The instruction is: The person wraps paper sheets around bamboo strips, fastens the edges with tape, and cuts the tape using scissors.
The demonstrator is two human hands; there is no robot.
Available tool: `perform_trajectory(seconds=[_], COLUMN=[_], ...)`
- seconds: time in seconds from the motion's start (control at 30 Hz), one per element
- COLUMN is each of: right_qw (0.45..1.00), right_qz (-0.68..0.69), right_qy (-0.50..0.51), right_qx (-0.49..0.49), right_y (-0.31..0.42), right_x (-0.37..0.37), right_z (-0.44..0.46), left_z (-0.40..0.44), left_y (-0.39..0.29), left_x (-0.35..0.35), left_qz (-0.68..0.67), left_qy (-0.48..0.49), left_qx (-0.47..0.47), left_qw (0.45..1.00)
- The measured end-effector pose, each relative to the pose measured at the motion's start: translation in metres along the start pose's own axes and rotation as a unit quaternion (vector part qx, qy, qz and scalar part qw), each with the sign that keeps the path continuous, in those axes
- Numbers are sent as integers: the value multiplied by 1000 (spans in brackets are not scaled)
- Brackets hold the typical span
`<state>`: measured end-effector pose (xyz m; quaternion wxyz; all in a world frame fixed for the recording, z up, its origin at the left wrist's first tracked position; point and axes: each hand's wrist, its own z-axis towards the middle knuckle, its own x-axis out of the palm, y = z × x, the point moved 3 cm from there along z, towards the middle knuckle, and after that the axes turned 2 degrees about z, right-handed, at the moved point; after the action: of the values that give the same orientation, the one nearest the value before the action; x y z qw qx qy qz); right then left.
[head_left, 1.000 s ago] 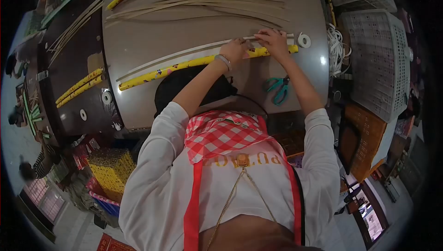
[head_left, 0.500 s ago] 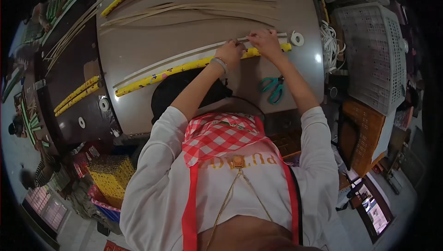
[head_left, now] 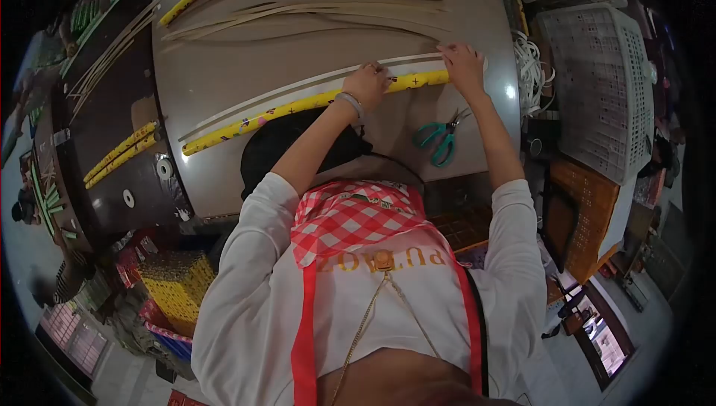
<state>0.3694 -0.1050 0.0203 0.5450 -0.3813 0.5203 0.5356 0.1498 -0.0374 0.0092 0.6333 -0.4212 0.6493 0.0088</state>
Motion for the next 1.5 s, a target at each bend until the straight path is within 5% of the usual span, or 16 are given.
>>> perform_trajectory(seconds=[0.23,0.4,0.53,0.63,0.8,0.93,1.17,1.23,1.33,1.5], right_qw=[997,991,995,997,997,983,970,951,949,962], right_qz=[-24,53,-59,-41,32,114,127,152,159,147], right_qy=[-63,93,-3,-7,66,107,136,242,225,164], right_qx=[27,-86,-78,-61,-25,-94,-160,-118,-152,-164], right_y=[-4,27,17,12,18,33,55,54,59,64], right_x=[-15,18,28,22,-22,-44,-19,-11,-14,-23], right_z=[5,30,54,65,42,-2,-7,-2,-2,7], left_z=[-2,-1,-18,-30,-117,-223,-249,-238,-224,-211], left_y=[-5,0,-4,5,62,141,194,200,202,201], left_x=[3,13,-4,-17,-85,-116,-105,-102,-100,-111], left_qz=[-9,20,31,-88,-67,-15,104,138,204,187], left_qy=[-22,-88,-82,-98,-213,-227,-107,-53,33,12], left_qx=[-22,32,85,75,7,-196,-154,-162,-182,-260], left_qw=[999,995,993,988,975,954,977,976,961,947])
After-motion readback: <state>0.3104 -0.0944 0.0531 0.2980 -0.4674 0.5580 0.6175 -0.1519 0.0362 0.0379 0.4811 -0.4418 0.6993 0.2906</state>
